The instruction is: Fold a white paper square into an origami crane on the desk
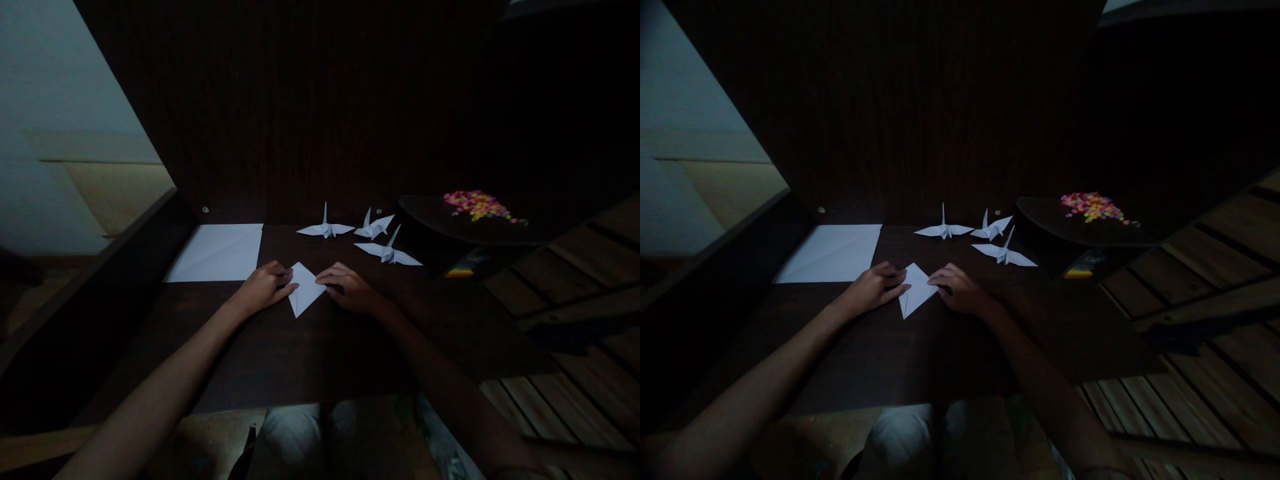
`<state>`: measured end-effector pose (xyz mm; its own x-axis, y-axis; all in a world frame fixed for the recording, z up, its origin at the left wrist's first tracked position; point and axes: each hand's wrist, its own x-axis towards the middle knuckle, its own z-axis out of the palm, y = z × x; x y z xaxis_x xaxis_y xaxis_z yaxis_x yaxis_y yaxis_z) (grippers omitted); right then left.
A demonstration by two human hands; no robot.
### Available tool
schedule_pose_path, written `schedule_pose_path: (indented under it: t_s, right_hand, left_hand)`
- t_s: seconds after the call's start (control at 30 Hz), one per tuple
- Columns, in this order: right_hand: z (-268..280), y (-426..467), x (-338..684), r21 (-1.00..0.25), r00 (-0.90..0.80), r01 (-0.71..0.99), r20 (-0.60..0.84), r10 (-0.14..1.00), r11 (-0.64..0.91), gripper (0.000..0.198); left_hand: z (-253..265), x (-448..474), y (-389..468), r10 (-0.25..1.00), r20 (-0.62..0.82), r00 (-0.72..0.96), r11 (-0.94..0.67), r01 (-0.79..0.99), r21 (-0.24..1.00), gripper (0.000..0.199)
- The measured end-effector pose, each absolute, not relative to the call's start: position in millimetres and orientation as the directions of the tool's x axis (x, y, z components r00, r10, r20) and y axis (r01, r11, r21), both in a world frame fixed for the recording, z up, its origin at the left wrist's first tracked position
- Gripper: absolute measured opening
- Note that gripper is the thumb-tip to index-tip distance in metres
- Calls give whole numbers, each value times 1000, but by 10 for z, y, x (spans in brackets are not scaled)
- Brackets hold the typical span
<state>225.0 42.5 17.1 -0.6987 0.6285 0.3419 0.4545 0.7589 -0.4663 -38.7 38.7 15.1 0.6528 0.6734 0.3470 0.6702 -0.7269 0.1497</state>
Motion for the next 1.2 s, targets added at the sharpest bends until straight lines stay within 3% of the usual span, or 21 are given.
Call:
schedule_pose_path:
  t_s: [0.37, 0.67, 0.87, 1.2]
  right_hand:
    - [143, 472, 2296, -493, -723, 433, 311, 617, 755, 31]
    - [136, 487, 2258, -506, -683, 416, 374, 627, 755, 16]
    - [151, 462, 2204, -521, -664, 420, 382, 643, 743, 15]
    - [86, 439, 2147, -387, -613, 581, 370, 698, 716, 15]
  left_hand:
    - [268, -449, 348, 718, 88, 691, -689, 686, 233, 76]
    - [208, -381, 314, 670, 110, 734, -720, 608, 335, 78]
    - [182, -276, 252, 653, 116, 749, -737, 593, 324, 77]
    - [174, -97, 148, 650, 161, 743, -747, 585, 315, 78]
